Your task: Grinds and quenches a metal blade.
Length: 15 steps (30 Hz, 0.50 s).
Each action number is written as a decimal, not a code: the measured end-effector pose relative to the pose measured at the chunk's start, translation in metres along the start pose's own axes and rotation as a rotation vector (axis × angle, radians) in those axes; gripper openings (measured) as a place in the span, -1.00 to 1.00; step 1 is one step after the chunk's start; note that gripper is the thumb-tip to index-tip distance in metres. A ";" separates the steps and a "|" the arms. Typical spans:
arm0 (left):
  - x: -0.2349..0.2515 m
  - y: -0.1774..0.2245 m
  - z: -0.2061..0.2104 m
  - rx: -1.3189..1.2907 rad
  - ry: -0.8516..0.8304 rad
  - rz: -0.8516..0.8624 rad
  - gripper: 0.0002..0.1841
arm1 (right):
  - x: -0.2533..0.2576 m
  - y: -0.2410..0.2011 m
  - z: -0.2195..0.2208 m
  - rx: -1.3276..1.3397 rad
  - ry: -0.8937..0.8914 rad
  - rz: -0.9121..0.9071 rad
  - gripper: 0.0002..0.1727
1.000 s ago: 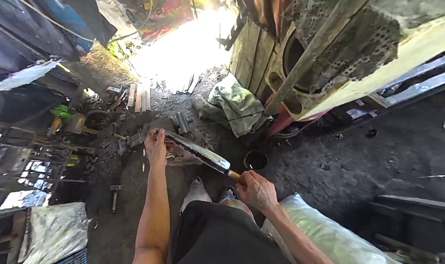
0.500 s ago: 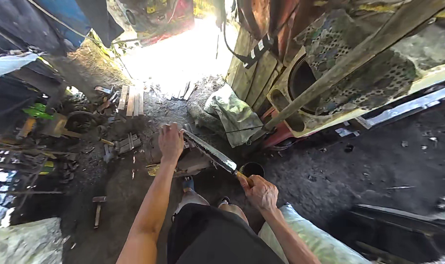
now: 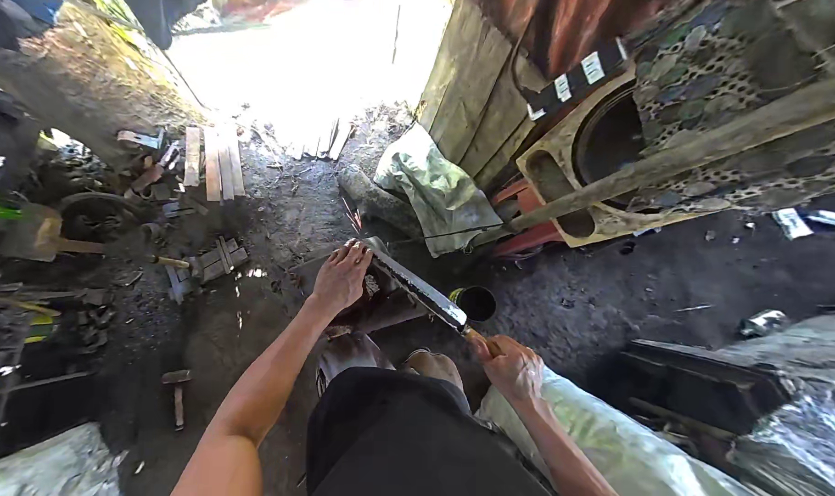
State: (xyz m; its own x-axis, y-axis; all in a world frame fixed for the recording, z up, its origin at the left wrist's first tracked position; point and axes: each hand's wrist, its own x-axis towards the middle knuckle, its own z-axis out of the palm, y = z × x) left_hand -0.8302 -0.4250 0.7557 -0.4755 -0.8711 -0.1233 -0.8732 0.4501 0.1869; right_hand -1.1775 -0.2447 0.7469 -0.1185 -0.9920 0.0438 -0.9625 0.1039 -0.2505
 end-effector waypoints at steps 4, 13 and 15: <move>0.011 -0.041 -0.005 0.014 0.049 -0.002 -0.52 | 0.039 -0.033 0.012 -0.015 -0.146 -0.011 -0.17; 0.007 -0.127 -0.016 0.009 -0.019 -0.177 -0.40 | 0.113 -0.096 0.040 -0.084 -0.178 -0.115 -0.18; 0.004 -0.113 -0.017 -0.007 -0.032 -0.175 -0.36 | 0.103 -0.087 0.037 -0.100 -0.178 -0.112 -0.16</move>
State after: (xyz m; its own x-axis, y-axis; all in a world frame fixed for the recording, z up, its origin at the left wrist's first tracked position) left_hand -0.7316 -0.4827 0.7504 -0.3195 -0.9293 -0.1853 -0.9422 0.2908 0.1662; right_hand -1.0972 -0.3583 0.7379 0.0265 -0.9938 -0.1078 -0.9877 -0.0094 -0.1561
